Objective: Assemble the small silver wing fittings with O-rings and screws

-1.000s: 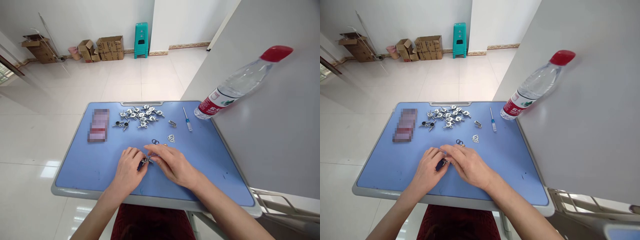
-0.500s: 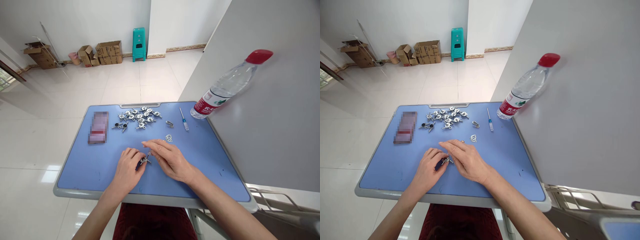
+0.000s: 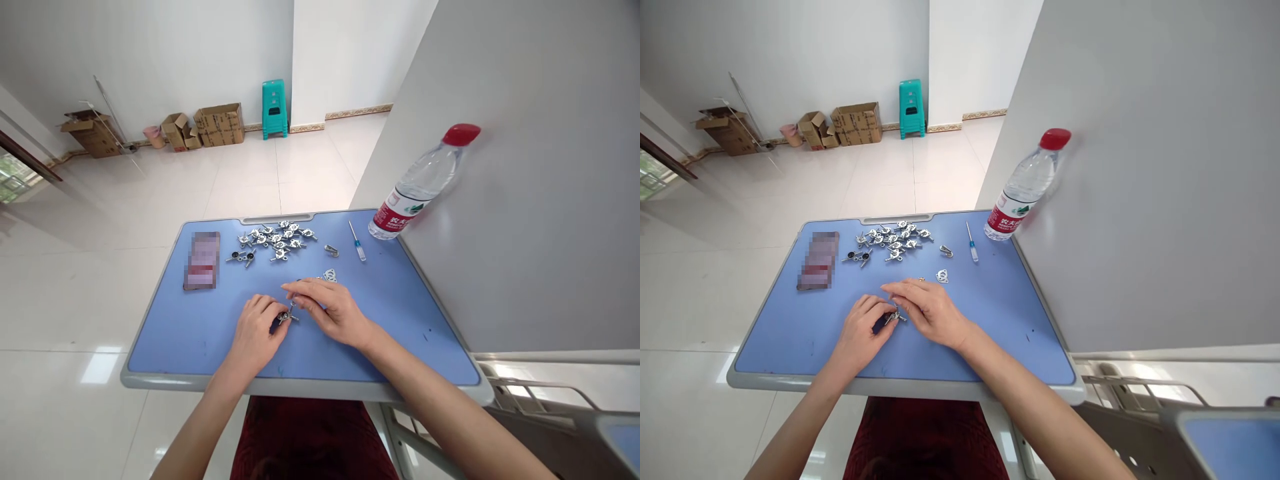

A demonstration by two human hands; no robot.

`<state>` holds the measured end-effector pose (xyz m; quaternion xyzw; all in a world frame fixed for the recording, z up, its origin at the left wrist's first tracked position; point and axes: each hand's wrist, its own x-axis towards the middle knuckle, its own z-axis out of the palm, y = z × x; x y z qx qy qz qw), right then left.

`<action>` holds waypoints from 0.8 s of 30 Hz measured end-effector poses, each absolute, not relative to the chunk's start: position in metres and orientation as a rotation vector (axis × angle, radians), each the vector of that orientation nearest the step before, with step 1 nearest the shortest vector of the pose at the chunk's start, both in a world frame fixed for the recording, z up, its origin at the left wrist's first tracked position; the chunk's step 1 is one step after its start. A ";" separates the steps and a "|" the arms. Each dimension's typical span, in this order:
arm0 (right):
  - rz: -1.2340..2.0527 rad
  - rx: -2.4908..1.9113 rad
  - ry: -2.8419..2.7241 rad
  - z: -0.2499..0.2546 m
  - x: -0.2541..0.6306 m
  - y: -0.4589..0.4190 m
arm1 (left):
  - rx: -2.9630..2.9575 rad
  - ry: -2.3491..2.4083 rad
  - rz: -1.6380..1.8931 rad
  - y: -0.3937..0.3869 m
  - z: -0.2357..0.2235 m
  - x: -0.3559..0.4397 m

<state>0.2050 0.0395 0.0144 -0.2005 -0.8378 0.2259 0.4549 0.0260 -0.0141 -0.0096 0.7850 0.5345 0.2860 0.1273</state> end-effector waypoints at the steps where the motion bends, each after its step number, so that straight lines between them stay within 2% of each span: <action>1: 0.552 -0.498 -2.053 0.013 0.204 0.040 | 2.291 1.554 0.835 -0.014 -0.010 0.026; 6: 0.500 -0.500 -2.046 0.009 0.200 0.042 | 2.321 1.546 0.845 -0.014 -0.011 0.025; 13: 0.711 -0.515 -2.011 0.014 0.205 0.041 | 2.342 1.524 0.853 -0.015 -0.007 0.025; 24: 0.634 -0.621 -1.933 0.005 0.191 0.037 | 2.355 1.462 0.879 -0.016 -0.003 0.023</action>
